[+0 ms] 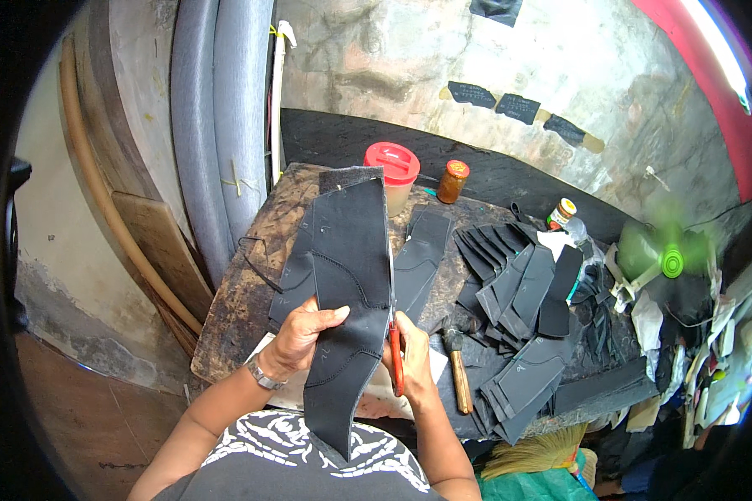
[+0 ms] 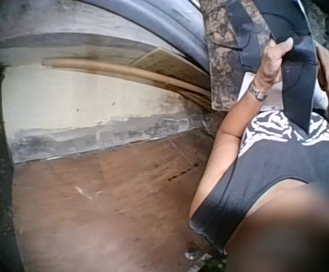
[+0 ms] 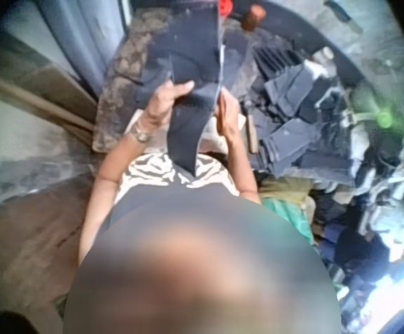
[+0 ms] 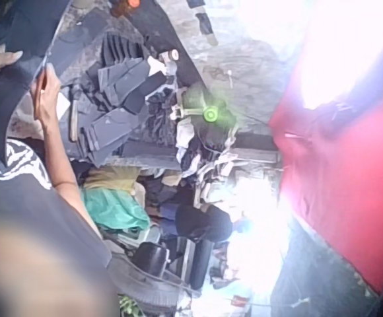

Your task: The person aligns black rubber pieces on a workbench, uses a hammer to press them flat, then cuts along marked lines with scissors. The person repeats this process on multiple pieces, stacking the cut parts on the table.

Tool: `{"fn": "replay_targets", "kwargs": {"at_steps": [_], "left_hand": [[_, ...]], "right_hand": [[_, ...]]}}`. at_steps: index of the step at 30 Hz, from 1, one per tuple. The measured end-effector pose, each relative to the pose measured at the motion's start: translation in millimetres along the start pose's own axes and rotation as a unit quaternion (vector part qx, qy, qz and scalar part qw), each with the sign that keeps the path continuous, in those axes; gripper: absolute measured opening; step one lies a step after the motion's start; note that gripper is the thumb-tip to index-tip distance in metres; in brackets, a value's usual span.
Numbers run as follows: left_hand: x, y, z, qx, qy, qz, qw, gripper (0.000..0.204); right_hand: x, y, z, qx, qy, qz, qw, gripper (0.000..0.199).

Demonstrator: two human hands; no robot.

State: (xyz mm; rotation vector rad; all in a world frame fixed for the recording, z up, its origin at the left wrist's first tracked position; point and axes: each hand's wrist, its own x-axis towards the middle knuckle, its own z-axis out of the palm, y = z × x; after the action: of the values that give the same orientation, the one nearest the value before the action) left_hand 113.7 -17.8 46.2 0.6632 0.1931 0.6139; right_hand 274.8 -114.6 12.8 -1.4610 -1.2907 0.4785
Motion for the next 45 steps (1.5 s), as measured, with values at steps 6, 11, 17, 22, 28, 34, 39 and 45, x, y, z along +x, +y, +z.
{"fn": "replay_targets", "kwargs": {"at_steps": [6,11,17,22,28,34,39,45], "left_hand": [[1.9,-3.6,-7.3,0.009,-0.036,-0.028,0.999,0.035],[1.7,-6.4,-17.1,0.053,-0.013,-0.021,0.998,0.035],[-0.4,-6.8,-14.9,0.061,-0.007,-0.027,0.998,0.032],[-3.8,-9.1,-10.7,0.097,-0.011,-0.041,0.994,0.026],[-3.1,-6.7,-11.5,0.107,-0.027,-0.070,0.991,0.040],[-9.8,-11.6,9.2,0.081,0.027,-0.039,0.996,0.016],[-11.2,-12.4,11.0,0.128,0.035,-0.075,0.988,0.020],[-10.9,-17.3,2.5,0.162,0.034,-0.088,0.982,0.022]], "right_hand": [[3.8,7.1,4.9,0.039,0.040,-0.011,0.998,0.018],[-0.8,7.3,-1.0,0.073,0.000,0.040,0.997,0.031],[12.1,21.4,1.0,0.069,0.011,0.019,0.997,0.034],[24.2,32.9,1.2,0.150,0.011,0.037,0.988,0.039],[9.7,21.2,-2.0,0.140,0.024,-0.003,0.990,0.038],[22.6,29.9,-6.7,0.057,0.046,-0.019,0.997,0.038],[33.8,40.6,-13.6,0.073,0.065,0.020,0.995,0.041],[27.5,39.1,-13.1,0.120,0.060,0.013,0.991,0.026]]}}
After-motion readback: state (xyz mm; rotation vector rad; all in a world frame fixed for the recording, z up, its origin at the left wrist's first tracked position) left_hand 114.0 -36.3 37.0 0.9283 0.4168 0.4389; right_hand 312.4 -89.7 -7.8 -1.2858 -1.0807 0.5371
